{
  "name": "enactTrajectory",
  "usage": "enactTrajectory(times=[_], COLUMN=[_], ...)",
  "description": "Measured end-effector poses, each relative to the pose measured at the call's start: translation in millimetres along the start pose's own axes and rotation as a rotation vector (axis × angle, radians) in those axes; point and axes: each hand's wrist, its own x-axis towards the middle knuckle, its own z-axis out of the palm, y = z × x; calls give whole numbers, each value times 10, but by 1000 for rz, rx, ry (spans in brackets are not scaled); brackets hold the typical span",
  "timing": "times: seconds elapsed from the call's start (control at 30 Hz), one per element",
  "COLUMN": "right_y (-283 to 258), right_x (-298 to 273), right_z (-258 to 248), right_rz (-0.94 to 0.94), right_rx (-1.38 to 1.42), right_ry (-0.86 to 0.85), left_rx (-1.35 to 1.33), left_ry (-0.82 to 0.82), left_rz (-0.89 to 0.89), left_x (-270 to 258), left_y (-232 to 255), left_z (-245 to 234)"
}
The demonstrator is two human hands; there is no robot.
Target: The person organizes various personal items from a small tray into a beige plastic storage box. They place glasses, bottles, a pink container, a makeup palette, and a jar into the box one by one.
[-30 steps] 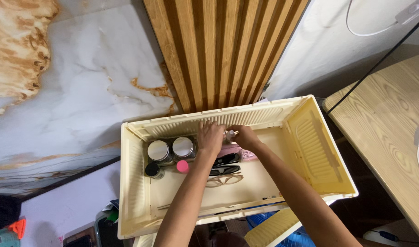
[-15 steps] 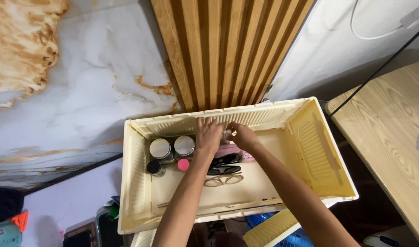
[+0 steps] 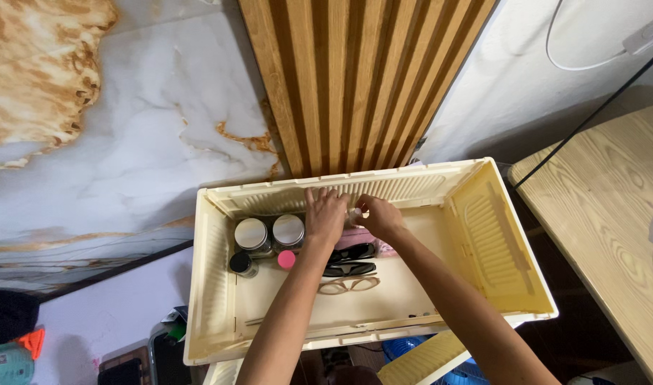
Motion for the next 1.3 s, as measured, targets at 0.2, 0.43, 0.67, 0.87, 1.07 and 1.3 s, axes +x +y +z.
enactTrajectory(times=[0.2,0.43,0.67,0.87,1.07,1.3], right_y=[11,-1,-110,-322,-717,-1244], right_x=[17,-85,-367,-853,-1457,-2113], right_z=[-61,-203,-360,-500,-506,-242], right_rz=[-41,-53,-18,-52,-59,-177], right_rx=[-61,-55,-40,-45,55,311], right_ry=[-20,-18,13,118,225,427], left_rx=[-82,-164,-256,-270,-323,-715], left_ry=[25,79,126,176,239,333], left_rz=[7,-28,-24,-3,37,17], left_x=[-112,-371,-735,-1136,-1741,-2465], left_y=[0,-78,-242,-370,-558,-843], left_z=[-171,-410,-559,-641,-875,-1011])
